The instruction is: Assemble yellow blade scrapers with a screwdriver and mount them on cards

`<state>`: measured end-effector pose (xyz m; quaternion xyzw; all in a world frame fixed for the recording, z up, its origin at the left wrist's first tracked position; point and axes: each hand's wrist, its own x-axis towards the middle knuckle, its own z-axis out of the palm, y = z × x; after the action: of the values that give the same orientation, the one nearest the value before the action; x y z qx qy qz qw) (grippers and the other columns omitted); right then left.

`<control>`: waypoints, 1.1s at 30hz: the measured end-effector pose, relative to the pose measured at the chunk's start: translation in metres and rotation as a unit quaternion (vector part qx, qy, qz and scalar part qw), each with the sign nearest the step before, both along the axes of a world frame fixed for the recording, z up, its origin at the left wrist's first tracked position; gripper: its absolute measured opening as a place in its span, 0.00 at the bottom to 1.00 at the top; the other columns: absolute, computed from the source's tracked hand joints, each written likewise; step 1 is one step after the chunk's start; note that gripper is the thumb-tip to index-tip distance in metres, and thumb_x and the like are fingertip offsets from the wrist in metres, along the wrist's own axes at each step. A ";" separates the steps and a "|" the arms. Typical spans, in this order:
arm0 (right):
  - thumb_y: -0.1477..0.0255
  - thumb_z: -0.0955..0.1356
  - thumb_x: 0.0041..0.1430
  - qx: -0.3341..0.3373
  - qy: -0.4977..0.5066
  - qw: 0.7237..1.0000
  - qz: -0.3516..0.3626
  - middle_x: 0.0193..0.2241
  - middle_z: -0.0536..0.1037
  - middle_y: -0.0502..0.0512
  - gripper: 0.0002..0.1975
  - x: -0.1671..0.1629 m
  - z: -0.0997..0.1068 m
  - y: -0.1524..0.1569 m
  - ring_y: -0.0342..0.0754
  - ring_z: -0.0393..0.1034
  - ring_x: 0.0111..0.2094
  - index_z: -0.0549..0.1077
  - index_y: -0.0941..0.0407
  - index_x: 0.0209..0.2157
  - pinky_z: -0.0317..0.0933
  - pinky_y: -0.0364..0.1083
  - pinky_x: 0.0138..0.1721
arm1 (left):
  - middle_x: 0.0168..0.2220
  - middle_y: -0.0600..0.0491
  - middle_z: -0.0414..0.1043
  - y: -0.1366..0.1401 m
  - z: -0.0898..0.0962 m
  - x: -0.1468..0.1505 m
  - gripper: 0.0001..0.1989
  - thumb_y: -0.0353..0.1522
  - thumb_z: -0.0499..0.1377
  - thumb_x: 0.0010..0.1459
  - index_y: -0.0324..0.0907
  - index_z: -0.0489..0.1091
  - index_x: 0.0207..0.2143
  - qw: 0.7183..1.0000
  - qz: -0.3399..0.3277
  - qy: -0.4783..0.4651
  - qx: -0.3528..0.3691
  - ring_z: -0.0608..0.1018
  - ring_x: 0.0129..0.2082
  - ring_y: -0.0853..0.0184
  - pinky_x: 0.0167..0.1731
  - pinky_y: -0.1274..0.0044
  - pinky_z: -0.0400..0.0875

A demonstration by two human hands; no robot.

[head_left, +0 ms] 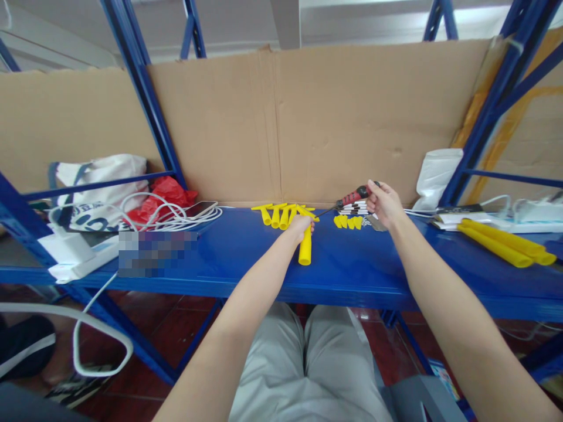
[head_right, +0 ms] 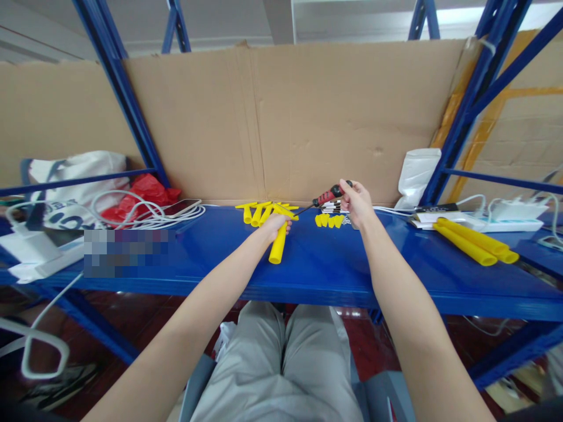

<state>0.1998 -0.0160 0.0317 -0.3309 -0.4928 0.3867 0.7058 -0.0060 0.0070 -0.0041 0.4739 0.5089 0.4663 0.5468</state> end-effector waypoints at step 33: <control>0.58 0.77 0.33 0.005 0.019 0.999 -0.030 0.13 0.59 0.39 0.27 -0.002 -0.006 0.005 0.35 0.52 0.12 0.58 0.53 0.24 0.47 0.36 0.10 | 0.14 0.60 0.57 -0.005 0.001 0.002 0.07 0.19 0.53 0.54 0.38 0.65 0.30 1.000 0.000 0.000 -0.009 0.61 0.13 0.76 0.17 0.82 0.56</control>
<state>0.1976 -0.0113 0.0259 -0.3346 -0.4710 0.3688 0.7281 -0.0036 0.0017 -0.0035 0.4695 0.5128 0.4616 0.5510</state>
